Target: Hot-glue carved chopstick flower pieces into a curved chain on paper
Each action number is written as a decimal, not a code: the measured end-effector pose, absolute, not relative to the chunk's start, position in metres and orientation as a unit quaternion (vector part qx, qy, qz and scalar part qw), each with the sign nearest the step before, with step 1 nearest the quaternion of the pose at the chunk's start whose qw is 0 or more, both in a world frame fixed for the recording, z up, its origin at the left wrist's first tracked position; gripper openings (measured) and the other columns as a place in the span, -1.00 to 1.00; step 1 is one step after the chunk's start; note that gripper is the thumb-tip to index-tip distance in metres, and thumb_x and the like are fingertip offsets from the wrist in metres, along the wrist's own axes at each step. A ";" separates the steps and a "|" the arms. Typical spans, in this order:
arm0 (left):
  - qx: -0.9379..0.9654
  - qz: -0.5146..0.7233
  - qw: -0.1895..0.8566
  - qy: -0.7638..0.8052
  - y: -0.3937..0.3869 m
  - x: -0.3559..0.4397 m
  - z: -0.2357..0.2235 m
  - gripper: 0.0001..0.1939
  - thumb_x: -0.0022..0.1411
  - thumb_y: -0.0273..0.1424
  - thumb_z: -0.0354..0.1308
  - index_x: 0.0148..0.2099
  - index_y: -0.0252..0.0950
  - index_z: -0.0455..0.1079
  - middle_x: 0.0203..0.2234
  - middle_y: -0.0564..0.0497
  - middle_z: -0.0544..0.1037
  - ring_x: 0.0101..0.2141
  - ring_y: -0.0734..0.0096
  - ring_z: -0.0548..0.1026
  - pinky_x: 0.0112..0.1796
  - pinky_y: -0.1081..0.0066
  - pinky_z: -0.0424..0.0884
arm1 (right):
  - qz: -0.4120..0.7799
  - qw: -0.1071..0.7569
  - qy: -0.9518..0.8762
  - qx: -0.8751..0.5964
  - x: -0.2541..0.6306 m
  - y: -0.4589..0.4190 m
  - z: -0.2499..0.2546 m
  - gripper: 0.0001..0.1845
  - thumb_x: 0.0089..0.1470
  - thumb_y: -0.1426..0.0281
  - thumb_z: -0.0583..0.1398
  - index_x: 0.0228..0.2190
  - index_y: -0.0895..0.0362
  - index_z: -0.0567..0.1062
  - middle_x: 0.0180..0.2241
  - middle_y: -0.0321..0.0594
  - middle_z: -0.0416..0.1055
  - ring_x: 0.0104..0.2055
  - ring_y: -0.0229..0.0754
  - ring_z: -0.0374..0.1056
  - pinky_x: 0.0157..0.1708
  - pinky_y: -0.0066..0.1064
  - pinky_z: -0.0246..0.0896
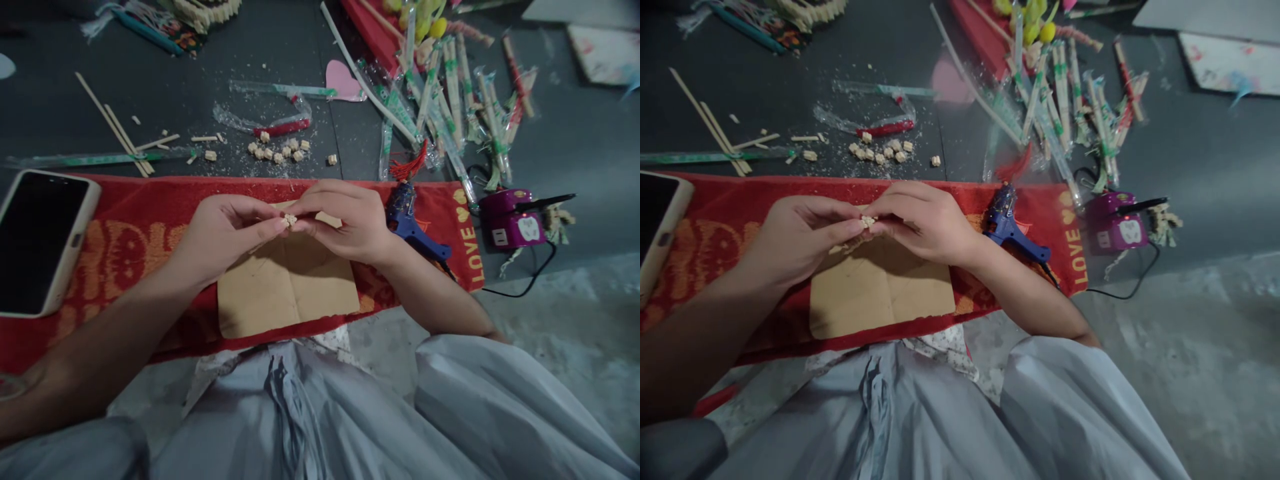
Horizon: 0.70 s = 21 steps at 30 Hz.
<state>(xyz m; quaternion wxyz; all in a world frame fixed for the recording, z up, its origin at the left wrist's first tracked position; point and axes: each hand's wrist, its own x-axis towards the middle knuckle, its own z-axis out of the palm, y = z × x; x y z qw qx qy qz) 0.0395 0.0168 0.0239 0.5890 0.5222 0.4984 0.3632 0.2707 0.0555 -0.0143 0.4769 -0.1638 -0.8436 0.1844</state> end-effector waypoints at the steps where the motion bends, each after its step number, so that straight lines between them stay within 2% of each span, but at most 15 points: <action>1: 0.520 0.364 0.592 0.496 0.017 0.040 0.025 -0.78 0.09 -0.18 0.65 -0.27 -0.14 0.79 -0.34 0.06 0.81 -0.38 0.40 0.61 -0.30 0.39 0.51 | 0.186 0.474 -0.844 -0.166 0.271 0.055 -0.014 -0.74 0.63 0.21 0.25 0.01 0.08 0.70 -0.14 -0.29 0.74 -0.07 -0.29 0.69 0.01 -0.42 0.59; 6: 0.512 0.356 0.595 0.507 0.018 0.040 0.026 -0.66 0.00 -0.06 0.74 -0.31 -0.13 0.77 -0.38 0.08 0.79 -0.39 0.38 0.60 -0.32 0.37 0.50 | 0.196 0.461 -0.849 -0.170 0.270 0.055 -0.013 -0.71 0.64 0.19 0.23 -0.01 0.10 0.69 -0.13 -0.25 0.75 -0.07 -0.26 0.70 0.01 -0.38 0.63; 10: 0.504 0.355 0.603 0.506 0.018 0.039 0.023 -0.72 0.02 -0.12 0.72 -0.31 -0.11 0.77 -0.37 0.08 0.79 -0.38 0.38 0.61 -0.30 0.37 0.53 | 0.199 0.475 -0.842 -0.159 0.269 0.056 -0.013 -0.75 0.63 0.24 0.26 -0.01 0.11 0.69 -0.13 -0.25 0.77 -0.07 -0.28 0.70 0.01 -0.41 0.62; 15: 0.481 0.369 0.626 0.490 0.018 0.041 0.020 -0.77 0.00 -0.17 0.69 -0.34 -0.11 0.77 -0.37 0.02 0.79 -0.41 0.41 0.60 -0.30 0.39 0.54 | 0.222 0.446 -0.850 -0.169 0.271 0.057 -0.014 -0.67 0.64 0.17 0.23 0.02 0.13 0.70 -0.12 -0.22 0.76 -0.04 -0.25 0.70 0.02 -0.37 0.61; 21: 0.481 0.354 0.635 0.490 0.019 0.041 0.022 -0.75 -0.01 -0.19 0.68 -0.39 -0.17 0.73 -0.44 0.02 0.75 -0.42 0.44 0.55 -0.31 0.41 0.47 | 0.249 0.463 -0.836 -0.154 0.270 0.057 -0.013 -0.77 0.60 0.28 0.29 -0.01 0.15 0.71 -0.13 -0.22 0.78 -0.08 -0.30 0.69 -0.02 -0.46 0.55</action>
